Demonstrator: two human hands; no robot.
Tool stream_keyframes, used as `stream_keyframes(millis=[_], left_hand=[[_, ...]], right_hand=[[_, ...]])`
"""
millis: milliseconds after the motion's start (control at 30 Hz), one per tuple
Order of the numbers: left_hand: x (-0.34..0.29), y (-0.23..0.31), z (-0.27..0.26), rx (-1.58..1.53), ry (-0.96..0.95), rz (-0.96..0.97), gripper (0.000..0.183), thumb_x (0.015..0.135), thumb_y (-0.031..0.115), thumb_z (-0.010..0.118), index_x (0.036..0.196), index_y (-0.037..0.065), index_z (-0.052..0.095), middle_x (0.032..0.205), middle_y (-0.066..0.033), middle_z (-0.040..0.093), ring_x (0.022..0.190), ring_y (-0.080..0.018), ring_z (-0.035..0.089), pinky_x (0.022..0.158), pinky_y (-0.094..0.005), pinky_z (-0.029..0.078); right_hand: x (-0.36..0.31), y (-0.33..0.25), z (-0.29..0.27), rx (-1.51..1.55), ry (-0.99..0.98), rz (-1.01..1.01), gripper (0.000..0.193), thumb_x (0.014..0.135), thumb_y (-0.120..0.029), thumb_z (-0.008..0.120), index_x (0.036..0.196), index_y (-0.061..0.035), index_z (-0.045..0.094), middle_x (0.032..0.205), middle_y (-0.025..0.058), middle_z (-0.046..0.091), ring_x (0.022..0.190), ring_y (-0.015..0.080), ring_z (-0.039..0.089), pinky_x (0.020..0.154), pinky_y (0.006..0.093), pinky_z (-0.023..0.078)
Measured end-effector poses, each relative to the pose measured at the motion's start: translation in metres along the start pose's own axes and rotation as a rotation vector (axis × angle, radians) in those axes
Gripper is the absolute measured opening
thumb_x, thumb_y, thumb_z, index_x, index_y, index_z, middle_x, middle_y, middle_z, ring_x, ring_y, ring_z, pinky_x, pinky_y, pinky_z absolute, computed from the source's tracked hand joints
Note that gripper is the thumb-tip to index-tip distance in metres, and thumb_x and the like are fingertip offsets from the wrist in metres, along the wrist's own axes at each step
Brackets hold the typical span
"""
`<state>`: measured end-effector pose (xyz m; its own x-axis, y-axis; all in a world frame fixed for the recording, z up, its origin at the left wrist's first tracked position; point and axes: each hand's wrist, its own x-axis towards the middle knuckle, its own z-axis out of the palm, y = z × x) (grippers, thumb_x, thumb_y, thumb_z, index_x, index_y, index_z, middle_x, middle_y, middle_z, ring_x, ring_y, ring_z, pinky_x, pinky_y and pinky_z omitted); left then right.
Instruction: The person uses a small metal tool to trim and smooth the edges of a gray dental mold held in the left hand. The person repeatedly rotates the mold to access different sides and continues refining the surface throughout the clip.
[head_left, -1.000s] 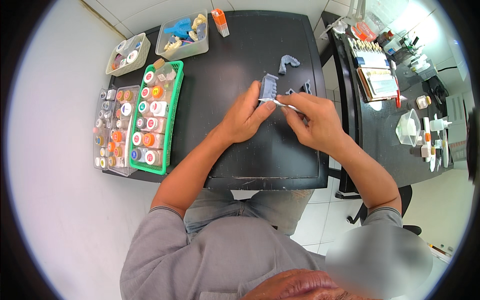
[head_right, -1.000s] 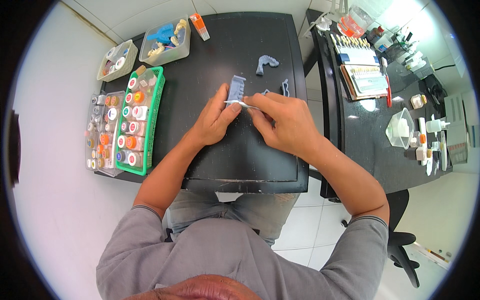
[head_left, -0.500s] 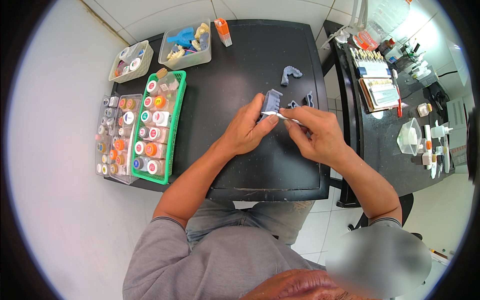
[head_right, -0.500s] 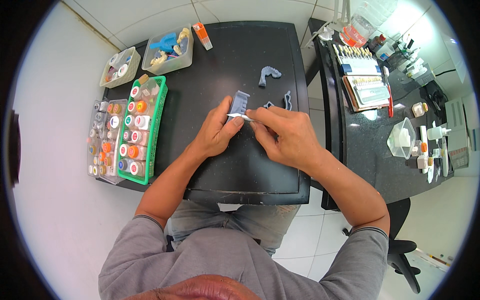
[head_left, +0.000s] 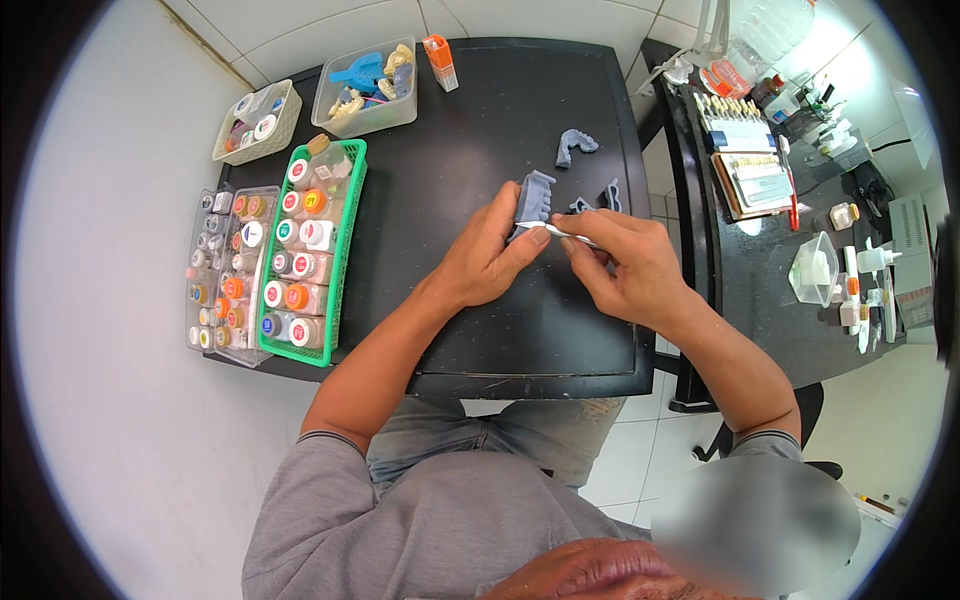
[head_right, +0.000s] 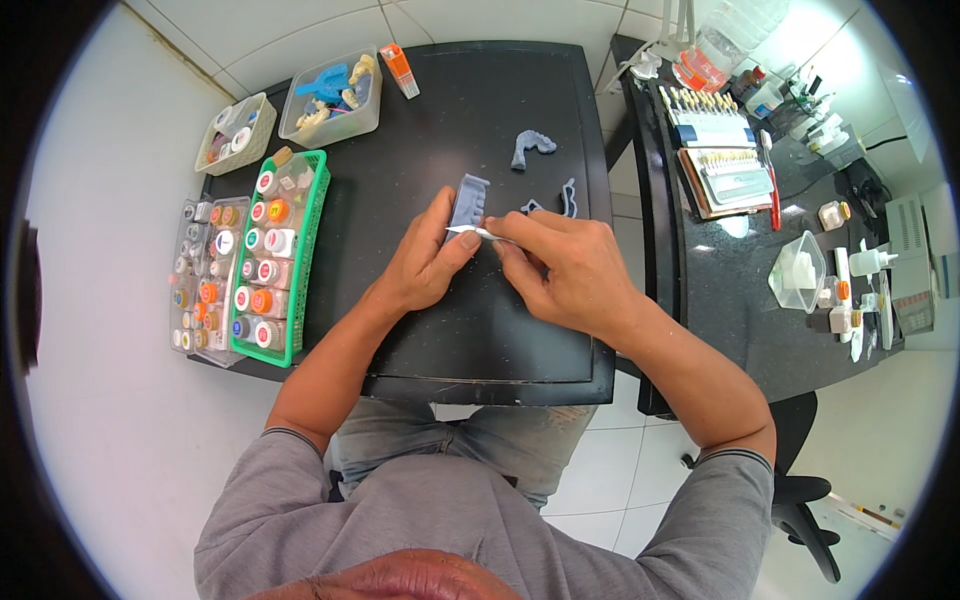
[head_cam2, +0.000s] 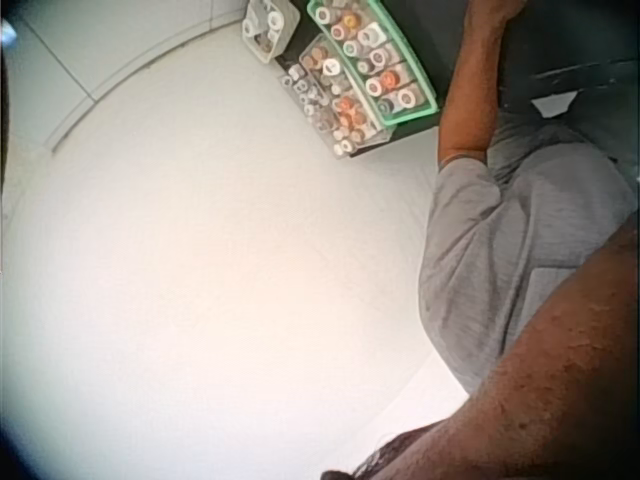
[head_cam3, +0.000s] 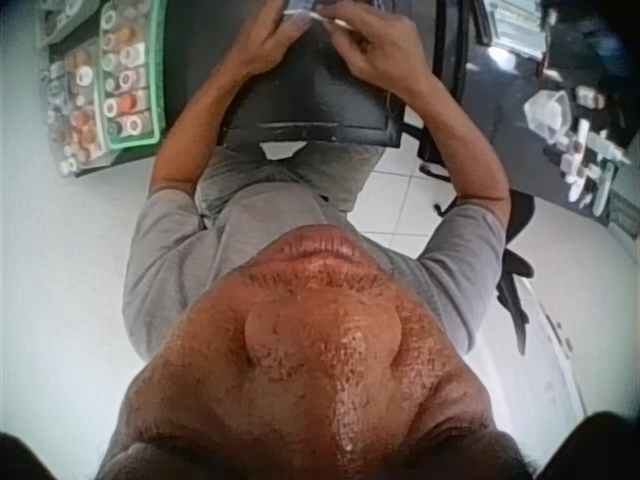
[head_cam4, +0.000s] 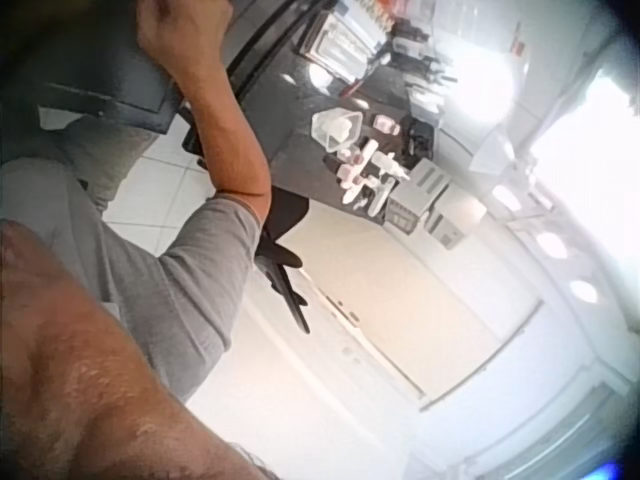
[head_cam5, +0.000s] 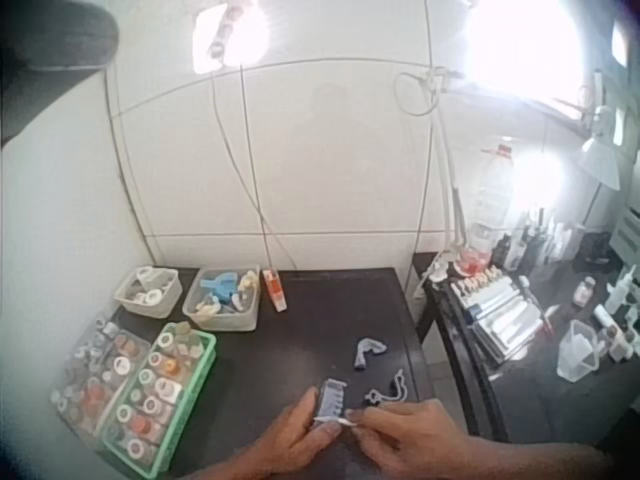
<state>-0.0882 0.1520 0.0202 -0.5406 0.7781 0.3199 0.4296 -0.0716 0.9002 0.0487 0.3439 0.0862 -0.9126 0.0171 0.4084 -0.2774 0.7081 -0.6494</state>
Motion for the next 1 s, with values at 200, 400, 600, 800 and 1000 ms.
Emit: stream_keyframes(millis=[200,400,600,800,1000], left_hand=[[0.0015,0.0063,-0.0002,-0.036,-0.004,-0.015,0.039,0.111,0.039,0.065,0.112,0.003,0.052,0.086,-0.0103,0.061,0.076,-0.0192,0.056,0.068,-0.0378,0.046],[0.0018,0.0065,-0.001,-0.013,0.012,0.012,0.039,0.109,0.038,0.067,0.105,0.003,0.052,0.084,-0.0119,0.059,0.074,-0.0214,0.055,0.067,-0.0391,0.045],[0.0016,0.0024,-0.0016,0.024,0.039,0.034,0.041,0.105,0.037,0.069,0.097,0.002,0.049,0.081,-0.0151,0.051,0.071,-0.0246,0.047,0.065,-0.0424,0.042],[0.0017,0.0046,-0.001,0.015,0.05,0.033,0.042,0.105,0.037,0.069,0.093,0.002,0.049,0.079,-0.0139,0.05,0.07,-0.0231,0.047,0.064,-0.0409,0.041],[0.0018,0.0054,-0.0017,0.033,0.057,0.036,0.043,0.105,0.039,0.069,0.092,0.002,0.05,0.076,-0.013,0.052,0.068,-0.0221,0.049,0.062,-0.04,0.042]], right_hand=[[0.0,0.0015,-0.0024,-0.023,-0.019,-0.03,0.023,0.096,-0.001,0.075,0.119,-0.0014,0.078,0.083,0.0105,0.072,0.061,0.0213,0.066,0.057,0.0332,0.051],[-0.0002,0.0022,-0.0035,-0.017,-0.043,-0.035,0.025,0.096,0.001,0.074,0.121,0.0015,0.078,0.087,0.0113,0.074,0.062,0.0166,0.066,0.057,0.0301,0.051],[-0.0008,0.002,-0.0023,-0.005,-0.041,-0.022,0.023,0.096,-0.001,0.075,0.119,-0.0007,0.077,0.086,0.0114,0.073,0.063,0.0213,0.067,0.058,0.0332,0.051],[-0.0014,0.0004,-0.0008,0.01,-0.007,-0.014,0.02,0.095,-0.006,0.077,0.115,-0.0056,0.077,0.082,0.0117,0.07,0.064,0.0302,0.069,0.058,0.0398,0.052],[-0.0006,-0.0013,-0.0012,-0.013,-0.019,-0.015,0.018,0.096,-0.006,0.076,0.114,-0.0058,0.077,0.081,0.011,0.069,0.063,0.0297,0.069,0.058,0.0398,0.052]])
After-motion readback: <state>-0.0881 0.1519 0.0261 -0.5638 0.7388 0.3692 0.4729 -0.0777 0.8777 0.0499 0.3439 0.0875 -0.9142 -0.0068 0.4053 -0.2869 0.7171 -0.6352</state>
